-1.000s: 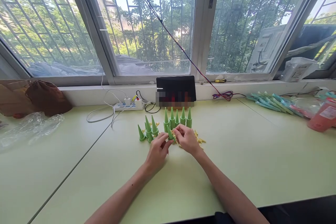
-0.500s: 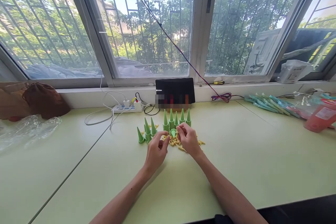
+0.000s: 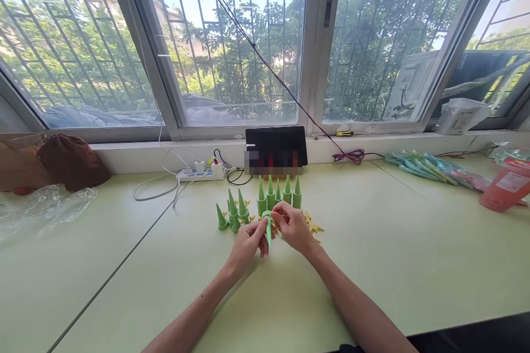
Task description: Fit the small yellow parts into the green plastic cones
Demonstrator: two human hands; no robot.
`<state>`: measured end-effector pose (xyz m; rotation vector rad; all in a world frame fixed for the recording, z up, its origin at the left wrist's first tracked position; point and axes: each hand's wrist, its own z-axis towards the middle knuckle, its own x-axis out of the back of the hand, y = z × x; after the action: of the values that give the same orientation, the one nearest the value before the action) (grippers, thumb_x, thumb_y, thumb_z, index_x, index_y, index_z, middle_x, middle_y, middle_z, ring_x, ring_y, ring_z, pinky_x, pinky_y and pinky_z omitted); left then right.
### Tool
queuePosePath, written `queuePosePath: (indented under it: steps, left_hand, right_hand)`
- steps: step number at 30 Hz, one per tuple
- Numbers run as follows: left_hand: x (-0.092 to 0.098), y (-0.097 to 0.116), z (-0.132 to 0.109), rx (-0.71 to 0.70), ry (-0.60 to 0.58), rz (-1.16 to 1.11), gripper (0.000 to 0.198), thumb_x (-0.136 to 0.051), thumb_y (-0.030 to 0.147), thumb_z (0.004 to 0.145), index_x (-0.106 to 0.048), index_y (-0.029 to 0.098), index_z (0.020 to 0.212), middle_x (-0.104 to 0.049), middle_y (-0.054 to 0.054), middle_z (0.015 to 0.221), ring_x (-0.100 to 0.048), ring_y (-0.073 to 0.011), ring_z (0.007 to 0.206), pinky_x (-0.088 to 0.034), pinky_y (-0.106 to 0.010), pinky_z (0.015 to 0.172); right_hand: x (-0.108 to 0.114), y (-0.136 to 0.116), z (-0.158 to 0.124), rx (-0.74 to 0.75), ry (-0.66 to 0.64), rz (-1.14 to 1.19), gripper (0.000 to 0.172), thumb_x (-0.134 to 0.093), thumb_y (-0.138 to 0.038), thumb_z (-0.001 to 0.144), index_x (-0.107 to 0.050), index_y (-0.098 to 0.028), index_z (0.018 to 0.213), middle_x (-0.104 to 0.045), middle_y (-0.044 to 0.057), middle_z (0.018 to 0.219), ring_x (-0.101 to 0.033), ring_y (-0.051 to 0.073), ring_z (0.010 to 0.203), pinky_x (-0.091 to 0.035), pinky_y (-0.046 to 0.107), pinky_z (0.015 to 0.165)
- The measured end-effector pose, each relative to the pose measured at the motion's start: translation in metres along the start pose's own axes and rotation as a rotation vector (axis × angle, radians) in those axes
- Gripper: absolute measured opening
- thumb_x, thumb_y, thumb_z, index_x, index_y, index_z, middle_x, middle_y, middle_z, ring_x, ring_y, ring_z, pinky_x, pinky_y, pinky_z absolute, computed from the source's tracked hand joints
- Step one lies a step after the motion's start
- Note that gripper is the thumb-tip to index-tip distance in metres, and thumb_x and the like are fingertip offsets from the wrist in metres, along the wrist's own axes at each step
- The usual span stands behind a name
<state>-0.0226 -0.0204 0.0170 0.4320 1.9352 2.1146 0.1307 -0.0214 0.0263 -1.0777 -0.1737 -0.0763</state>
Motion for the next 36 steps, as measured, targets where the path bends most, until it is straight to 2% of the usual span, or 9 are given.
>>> queuePosePath:
  steps: [4,9,15,20,25,28,32,36]
  left_hand:
    - [0.001,-0.005,0.001,-0.020,-0.005,0.021,0.047,-0.049,0.056,0.087,-0.063,0.013,0.075,-0.054,0.000,0.044,-0.049,-0.0115,0.039,-0.040,-0.021,0.041]
    - [0.001,-0.006,0.001,-0.067,0.002,0.108,0.045,-0.050,0.056,0.086,-0.057,0.015,0.070,-0.053,0.002,0.043,-0.046,-0.0097,0.035,-0.037,-0.021,0.040]
    - [0.000,-0.004,-0.001,-0.140,0.077,0.201,0.037,-0.056,0.050,0.085,-0.054,0.017,0.068,-0.051,0.004,0.044,-0.045,-0.0090,0.037,-0.036,-0.020,0.040]
    - [-0.001,-0.003,-0.002,-0.204,0.123,0.276,0.029,-0.060,0.043,0.084,-0.057,0.017,0.071,-0.050,0.004,0.050,-0.046,-0.0088,0.042,-0.037,-0.021,0.044]
    - [0.000,-0.003,-0.002,-0.305,0.147,0.356,0.027,-0.063,0.041,0.081,-0.060,0.017,0.068,-0.051,0.001,0.063,-0.048,-0.0088,0.048,-0.038,-0.021,0.046]
    - [0.001,-0.002,-0.003,-0.372,0.161,0.420,0.026,-0.061,0.040,0.083,-0.065,0.018,0.070,-0.054,-0.001,0.070,-0.048,-0.0098,0.053,-0.039,-0.021,0.048]
    - [0.002,0.000,-0.003,-0.410,0.155,0.481,0.025,-0.056,0.040,0.087,-0.073,0.022,0.084,-0.063,-0.006,0.089,-0.051,-0.0118,0.060,-0.040,-0.022,0.053]
    - [0.000,0.004,-0.001,-0.389,0.188,0.495,0.024,-0.056,0.040,0.087,-0.072,0.024,0.095,-0.064,-0.006,0.096,-0.052,-0.0100,0.058,-0.041,-0.022,0.053]
  right_hand:
    - [0.000,0.001,0.001,-0.001,0.019,-0.015,0.025,-0.050,-0.044,0.090,-0.050,-0.022,0.079,-0.055,-0.002,0.064,-0.056,0.013,0.051,-0.043,0.023,0.049]
    - [0.000,0.003,0.001,0.007,0.038,-0.070,0.025,-0.048,-0.042,0.091,-0.050,-0.022,0.078,-0.055,-0.001,0.062,-0.053,0.013,0.052,-0.039,0.023,0.048]
    - [-0.002,0.005,0.001,0.005,0.070,-0.085,0.025,-0.048,-0.041,0.091,-0.048,-0.021,0.077,-0.050,-0.003,0.059,-0.044,0.012,0.049,-0.034,0.023,0.047]
    - [-0.002,0.003,0.001,-0.022,0.073,-0.068,0.026,-0.047,-0.042,0.091,-0.047,-0.021,0.075,-0.050,-0.003,0.057,-0.046,0.012,0.049,-0.036,0.023,0.047]
    - [-0.001,0.004,0.001,-0.073,0.056,-0.008,0.028,-0.048,-0.044,0.090,-0.047,-0.021,0.074,-0.052,-0.003,0.054,-0.047,0.012,0.046,-0.037,0.022,0.045]
    - [0.000,0.007,0.002,-0.147,0.022,0.062,0.029,-0.050,-0.045,0.088,-0.046,-0.021,0.072,-0.048,-0.005,0.049,-0.042,0.010,0.040,-0.034,0.021,0.039]
    - [-0.001,0.012,0.004,-0.252,-0.036,0.161,0.029,-0.051,-0.046,0.086,-0.046,-0.022,0.071,-0.043,-0.008,0.042,-0.033,0.008,0.032,-0.026,0.020,0.033]
    - [-0.002,0.013,0.005,-0.229,0.016,0.197,0.029,-0.052,-0.047,0.086,-0.045,-0.021,0.073,-0.044,-0.007,0.046,-0.035,0.008,0.034,-0.027,0.020,0.034]
